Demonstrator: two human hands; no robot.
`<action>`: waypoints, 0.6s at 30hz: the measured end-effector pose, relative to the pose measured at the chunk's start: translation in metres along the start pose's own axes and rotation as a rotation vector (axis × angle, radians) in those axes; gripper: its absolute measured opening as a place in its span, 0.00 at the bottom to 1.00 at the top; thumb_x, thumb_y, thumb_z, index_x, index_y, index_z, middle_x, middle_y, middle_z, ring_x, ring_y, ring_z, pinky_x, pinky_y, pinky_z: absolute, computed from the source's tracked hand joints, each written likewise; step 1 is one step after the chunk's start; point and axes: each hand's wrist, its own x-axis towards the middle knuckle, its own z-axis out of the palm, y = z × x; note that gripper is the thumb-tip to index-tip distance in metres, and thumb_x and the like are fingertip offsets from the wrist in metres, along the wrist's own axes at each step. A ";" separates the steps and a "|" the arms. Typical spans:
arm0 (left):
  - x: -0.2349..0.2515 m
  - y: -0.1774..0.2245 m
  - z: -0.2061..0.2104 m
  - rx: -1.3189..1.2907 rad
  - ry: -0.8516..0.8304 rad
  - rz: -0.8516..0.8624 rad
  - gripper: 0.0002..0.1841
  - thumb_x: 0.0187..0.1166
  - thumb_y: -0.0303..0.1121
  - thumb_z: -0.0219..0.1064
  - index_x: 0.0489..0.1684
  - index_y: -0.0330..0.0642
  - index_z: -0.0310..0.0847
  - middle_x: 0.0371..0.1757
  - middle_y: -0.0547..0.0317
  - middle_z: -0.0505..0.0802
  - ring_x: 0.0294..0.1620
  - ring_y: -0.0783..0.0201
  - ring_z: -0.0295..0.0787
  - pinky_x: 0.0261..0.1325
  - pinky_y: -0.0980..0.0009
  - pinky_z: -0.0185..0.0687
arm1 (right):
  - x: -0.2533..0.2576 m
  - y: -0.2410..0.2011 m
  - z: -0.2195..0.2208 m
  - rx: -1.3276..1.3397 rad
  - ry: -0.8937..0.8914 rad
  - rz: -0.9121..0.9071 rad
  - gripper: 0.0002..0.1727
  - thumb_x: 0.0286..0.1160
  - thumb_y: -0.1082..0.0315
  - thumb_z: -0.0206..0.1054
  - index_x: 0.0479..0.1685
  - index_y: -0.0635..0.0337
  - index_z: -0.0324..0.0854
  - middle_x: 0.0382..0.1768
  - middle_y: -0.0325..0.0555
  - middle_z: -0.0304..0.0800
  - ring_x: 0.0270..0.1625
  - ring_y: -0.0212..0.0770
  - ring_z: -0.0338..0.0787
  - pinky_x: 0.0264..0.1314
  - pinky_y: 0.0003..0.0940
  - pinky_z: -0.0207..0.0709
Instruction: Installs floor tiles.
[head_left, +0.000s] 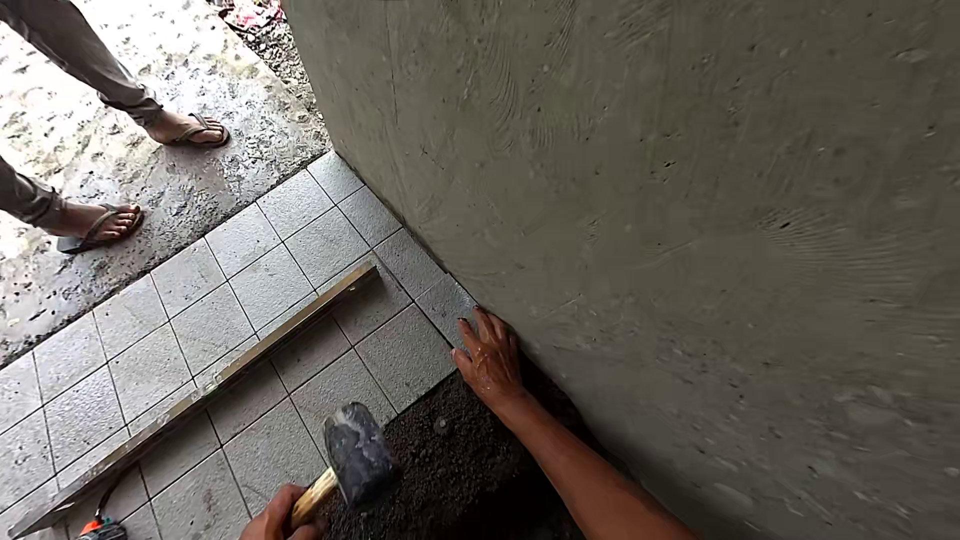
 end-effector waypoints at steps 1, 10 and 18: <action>0.013 0.016 0.006 -0.051 0.010 0.034 0.19 0.71 0.41 0.74 0.53 0.37 0.84 0.33 0.52 0.89 0.31 0.57 0.85 0.37 0.52 0.82 | 0.000 0.001 0.000 0.006 0.006 -0.012 0.27 0.73 0.61 0.71 0.73 0.59 0.83 0.80 0.63 0.74 0.82 0.68 0.71 0.73 0.70 0.70; 0.147 0.156 0.087 -0.490 0.012 0.207 0.27 0.92 0.57 0.45 0.48 0.41 0.79 0.21 0.58 0.81 0.17 0.62 0.77 0.22 0.65 0.77 | -0.001 0.004 0.000 -0.019 -0.064 0.001 0.28 0.80 0.55 0.65 0.78 0.55 0.79 0.84 0.59 0.70 0.86 0.64 0.66 0.78 0.68 0.65; 0.177 0.177 0.109 -0.271 0.050 0.091 0.31 0.91 0.61 0.43 0.47 0.41 0.78 0.27 0.51 0.82 0.28 0.51 0.82 0.34 0.50 0.80 | -0.001 0.002 0.002 -0.002 -0.004 -0.020 0.26 0.75 0.58 0.71 0.73 0.55 0.84 0.79 0.61 0.75 0.82 0.68 0.70 0.74 0.72 0.66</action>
